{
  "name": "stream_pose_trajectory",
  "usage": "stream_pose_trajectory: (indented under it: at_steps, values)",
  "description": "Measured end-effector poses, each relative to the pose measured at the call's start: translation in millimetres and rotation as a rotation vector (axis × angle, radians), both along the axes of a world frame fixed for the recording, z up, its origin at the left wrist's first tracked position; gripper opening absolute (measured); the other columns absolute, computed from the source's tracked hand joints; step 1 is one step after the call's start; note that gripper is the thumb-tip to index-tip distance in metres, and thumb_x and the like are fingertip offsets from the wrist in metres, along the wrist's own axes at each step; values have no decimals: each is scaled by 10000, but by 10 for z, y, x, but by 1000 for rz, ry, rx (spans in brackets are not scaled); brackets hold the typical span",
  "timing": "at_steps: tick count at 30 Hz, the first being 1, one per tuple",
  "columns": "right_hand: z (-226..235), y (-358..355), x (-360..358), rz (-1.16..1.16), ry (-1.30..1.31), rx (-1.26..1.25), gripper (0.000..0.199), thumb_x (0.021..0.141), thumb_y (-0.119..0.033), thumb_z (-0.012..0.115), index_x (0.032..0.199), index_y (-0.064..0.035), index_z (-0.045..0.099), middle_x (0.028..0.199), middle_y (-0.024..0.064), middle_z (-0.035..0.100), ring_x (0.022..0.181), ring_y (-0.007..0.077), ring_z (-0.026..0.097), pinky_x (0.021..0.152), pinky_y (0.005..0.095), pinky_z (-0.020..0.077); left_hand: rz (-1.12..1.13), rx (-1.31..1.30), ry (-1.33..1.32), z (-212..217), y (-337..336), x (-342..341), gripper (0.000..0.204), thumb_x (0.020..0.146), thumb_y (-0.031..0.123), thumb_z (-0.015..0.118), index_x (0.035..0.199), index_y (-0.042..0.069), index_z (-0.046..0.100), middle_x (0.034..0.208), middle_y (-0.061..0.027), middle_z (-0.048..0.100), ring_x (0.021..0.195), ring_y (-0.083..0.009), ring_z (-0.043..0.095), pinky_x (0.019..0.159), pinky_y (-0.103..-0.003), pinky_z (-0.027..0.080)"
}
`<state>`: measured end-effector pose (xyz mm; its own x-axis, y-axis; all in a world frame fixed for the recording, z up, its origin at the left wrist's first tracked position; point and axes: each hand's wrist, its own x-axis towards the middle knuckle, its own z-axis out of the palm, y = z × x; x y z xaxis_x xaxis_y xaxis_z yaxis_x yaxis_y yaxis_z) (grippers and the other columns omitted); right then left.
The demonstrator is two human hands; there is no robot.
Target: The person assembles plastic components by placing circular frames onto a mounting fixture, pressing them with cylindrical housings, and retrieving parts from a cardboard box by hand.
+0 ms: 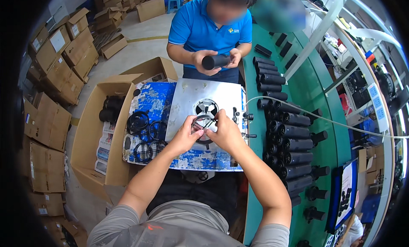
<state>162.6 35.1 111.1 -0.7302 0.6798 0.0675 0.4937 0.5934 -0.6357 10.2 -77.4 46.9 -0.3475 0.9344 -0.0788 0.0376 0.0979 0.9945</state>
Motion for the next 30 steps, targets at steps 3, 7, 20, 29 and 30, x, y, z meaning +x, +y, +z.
stream_pose_trajectory:
  at_steps: [3,7,20,29,30]
  values:
    - [-97,252,-168,15,-83,157,551,791,-257,816,1142,17,492,1016,251,684,846,429,703,778,491,561,105,124,284,-100,230,-33,492,965,52,661,1397,51,425,1086,-121,675,1018,-216,686,891,-389,544]
    - [-166,532,-562,-5,-315,172,597,791,-274,823,1179,20,479,1144,322,638,972,483,707,838,510,592,145,11,490,-251,602,-274,524,936,105,683,1398,97,435,1065,-142,671,1043,-304,662,944,-466,484]
    - [-449,901,-882,-32,-534,114,620,796,-229,808,1281,-6,493,1237,310,620,1048,480,698,896,486,594,180,-124,1047,-104,719,-583,563,827,294,825,1330,129,634,1196,-77,634,1227,-335,527,1005,-478,350]
    - [-368,905,-792,-30,-496,139,495,798,-251,804,1183,-2,616,1103,264,690,1049,408,695,943,456,551,-54,-84,898,8,625,-654,888,671,452,919,1436,122,614,1227,-57,606,1268,-252,529,1027,-445,303]
    - [-352,909,-771,-22,-494,129,473,813,-254,795,1174,5,633,1105,254,695,1050,404,695,943,452,550,-54,-61,928,-37,636,-661,896,663,460,921,1434,122,616,1228,-60,605,1270,-240,529,1028,-447,299]
